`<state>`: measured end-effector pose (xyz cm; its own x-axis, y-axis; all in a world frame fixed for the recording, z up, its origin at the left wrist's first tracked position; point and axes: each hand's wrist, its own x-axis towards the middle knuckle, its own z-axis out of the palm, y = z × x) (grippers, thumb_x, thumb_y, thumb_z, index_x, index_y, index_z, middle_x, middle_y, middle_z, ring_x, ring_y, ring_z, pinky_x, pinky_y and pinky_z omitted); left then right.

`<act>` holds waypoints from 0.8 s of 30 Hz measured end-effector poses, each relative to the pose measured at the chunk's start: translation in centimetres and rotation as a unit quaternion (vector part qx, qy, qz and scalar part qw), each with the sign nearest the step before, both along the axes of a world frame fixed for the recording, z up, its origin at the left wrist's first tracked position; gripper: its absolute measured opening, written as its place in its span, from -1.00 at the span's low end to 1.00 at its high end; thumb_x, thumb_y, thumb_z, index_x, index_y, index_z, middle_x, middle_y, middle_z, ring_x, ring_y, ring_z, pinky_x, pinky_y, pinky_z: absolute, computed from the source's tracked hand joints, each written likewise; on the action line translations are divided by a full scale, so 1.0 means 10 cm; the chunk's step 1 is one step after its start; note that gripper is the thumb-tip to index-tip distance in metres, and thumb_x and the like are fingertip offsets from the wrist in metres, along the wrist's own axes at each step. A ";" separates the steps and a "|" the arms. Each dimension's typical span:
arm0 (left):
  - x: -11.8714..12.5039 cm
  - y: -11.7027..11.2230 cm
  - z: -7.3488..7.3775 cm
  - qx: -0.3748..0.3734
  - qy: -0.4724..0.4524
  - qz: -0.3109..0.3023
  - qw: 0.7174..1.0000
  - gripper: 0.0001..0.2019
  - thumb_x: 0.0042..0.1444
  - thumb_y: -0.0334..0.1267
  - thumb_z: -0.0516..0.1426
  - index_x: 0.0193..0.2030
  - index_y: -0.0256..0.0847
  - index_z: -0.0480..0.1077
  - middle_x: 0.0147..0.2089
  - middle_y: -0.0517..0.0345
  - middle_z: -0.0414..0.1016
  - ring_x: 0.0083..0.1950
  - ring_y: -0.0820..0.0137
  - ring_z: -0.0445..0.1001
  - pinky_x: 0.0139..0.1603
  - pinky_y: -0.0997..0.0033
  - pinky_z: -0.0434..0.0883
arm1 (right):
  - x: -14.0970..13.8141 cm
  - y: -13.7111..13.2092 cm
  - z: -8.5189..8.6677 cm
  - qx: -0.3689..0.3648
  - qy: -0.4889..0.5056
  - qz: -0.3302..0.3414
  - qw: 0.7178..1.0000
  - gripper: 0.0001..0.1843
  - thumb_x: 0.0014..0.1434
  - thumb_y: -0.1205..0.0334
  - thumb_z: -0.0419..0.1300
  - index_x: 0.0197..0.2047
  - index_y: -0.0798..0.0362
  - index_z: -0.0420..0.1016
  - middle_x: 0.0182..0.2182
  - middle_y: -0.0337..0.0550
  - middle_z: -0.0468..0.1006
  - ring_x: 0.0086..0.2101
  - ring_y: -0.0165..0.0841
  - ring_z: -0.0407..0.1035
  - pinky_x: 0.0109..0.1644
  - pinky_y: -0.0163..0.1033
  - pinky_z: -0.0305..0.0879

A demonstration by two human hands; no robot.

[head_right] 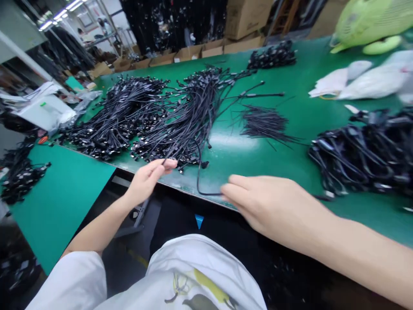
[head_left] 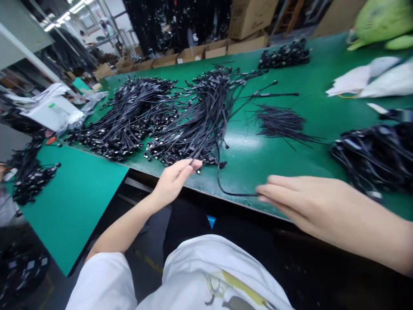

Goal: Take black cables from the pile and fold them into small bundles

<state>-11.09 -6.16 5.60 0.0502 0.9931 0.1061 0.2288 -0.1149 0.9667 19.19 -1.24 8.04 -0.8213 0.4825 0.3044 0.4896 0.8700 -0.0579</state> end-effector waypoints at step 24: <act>0.15 -0.02 -0.05 -0.048 -0.101 -0.038 0.993 -0.71 0.30 -0.09 0.04 -0.08 -0.24 0.45 -0.50 0.22 0.35 -0.50 0.50 0.31 -0.43 0.52 0.34 | -0.25 -0.09 -0.33 0.026 -0.073 0.055 0.996 -0.71 0.31 0.34 0.02 -0.41 0.08 0.45 -0.55 -0.17 0.45 -0.55 -0.34 0.32 -0.41 -0.22 0.04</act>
